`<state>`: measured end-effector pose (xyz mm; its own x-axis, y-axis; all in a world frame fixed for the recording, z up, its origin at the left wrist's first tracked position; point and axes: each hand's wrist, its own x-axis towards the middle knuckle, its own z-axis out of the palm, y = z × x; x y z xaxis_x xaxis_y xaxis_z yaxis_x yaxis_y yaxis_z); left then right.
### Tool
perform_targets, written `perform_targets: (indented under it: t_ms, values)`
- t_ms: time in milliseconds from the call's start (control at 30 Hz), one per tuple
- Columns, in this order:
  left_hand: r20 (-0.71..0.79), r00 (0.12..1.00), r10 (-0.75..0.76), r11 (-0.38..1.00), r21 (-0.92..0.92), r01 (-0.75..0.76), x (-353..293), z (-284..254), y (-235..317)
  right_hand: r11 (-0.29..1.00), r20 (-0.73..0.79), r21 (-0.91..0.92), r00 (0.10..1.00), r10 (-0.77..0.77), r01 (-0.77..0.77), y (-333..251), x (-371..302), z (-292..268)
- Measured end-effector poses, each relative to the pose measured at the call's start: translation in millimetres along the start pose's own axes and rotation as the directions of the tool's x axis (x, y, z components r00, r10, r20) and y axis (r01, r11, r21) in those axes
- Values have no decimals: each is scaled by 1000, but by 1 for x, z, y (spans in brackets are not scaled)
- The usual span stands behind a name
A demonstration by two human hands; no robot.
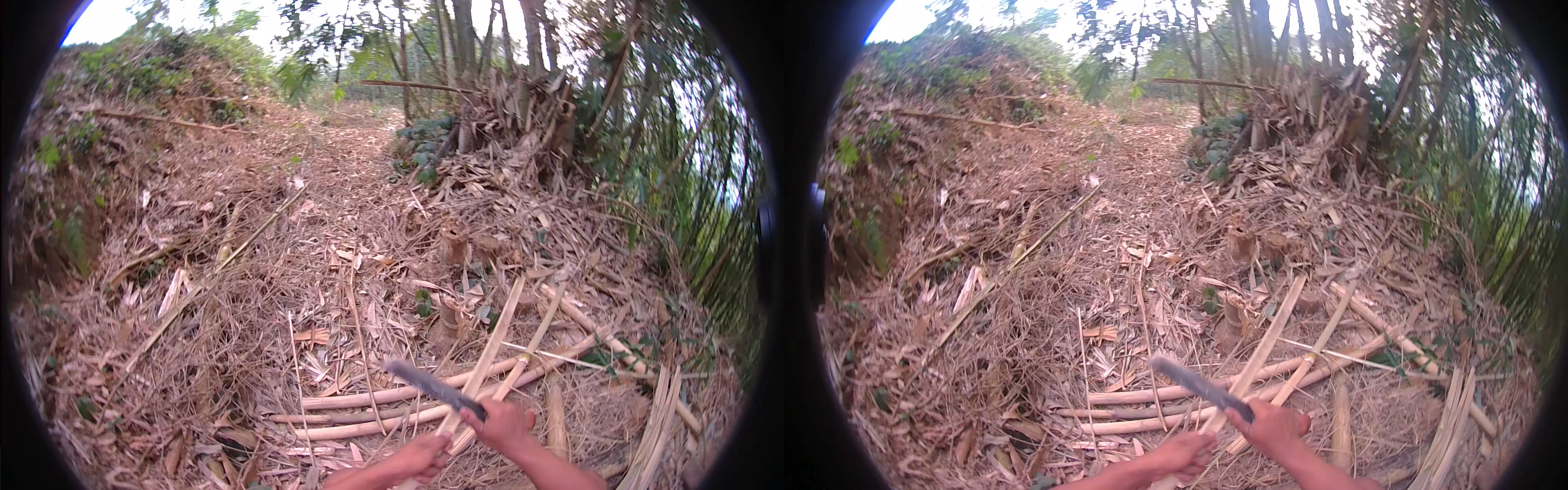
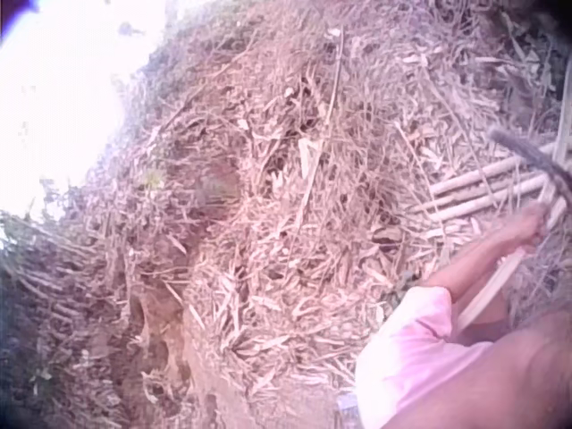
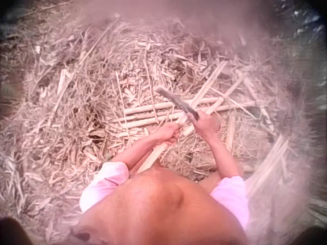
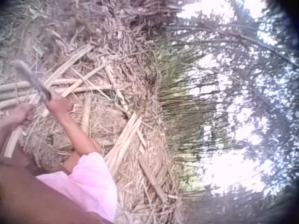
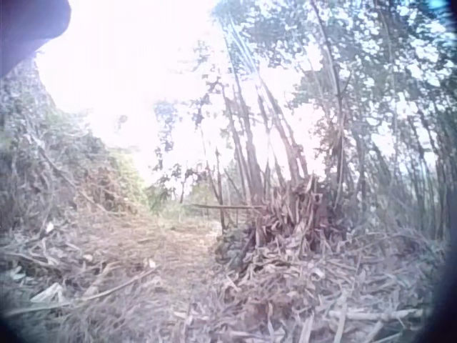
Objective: The person splits and scrapes sections of bamboo using a large knife while sitting on the ground in an outdoor setting.
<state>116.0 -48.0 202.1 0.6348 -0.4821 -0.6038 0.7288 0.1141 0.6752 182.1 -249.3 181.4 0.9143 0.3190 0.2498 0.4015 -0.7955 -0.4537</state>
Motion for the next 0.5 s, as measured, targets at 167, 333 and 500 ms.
perform_targets:
  t_ms: [167,333,500]
  values:
    - [45,998,54,996,-71,-51,48,-12,-47,999,72,9,996,-44,43,19,-33,34]
    - [-103,983,154,984,108,-143,97,6,-99,973,234,199,970,72,-120,63,-73,73]
    - [28,965,260,966,-1,-260,135,54,-68,880,81,297,928,364,-371,89,-72,43]
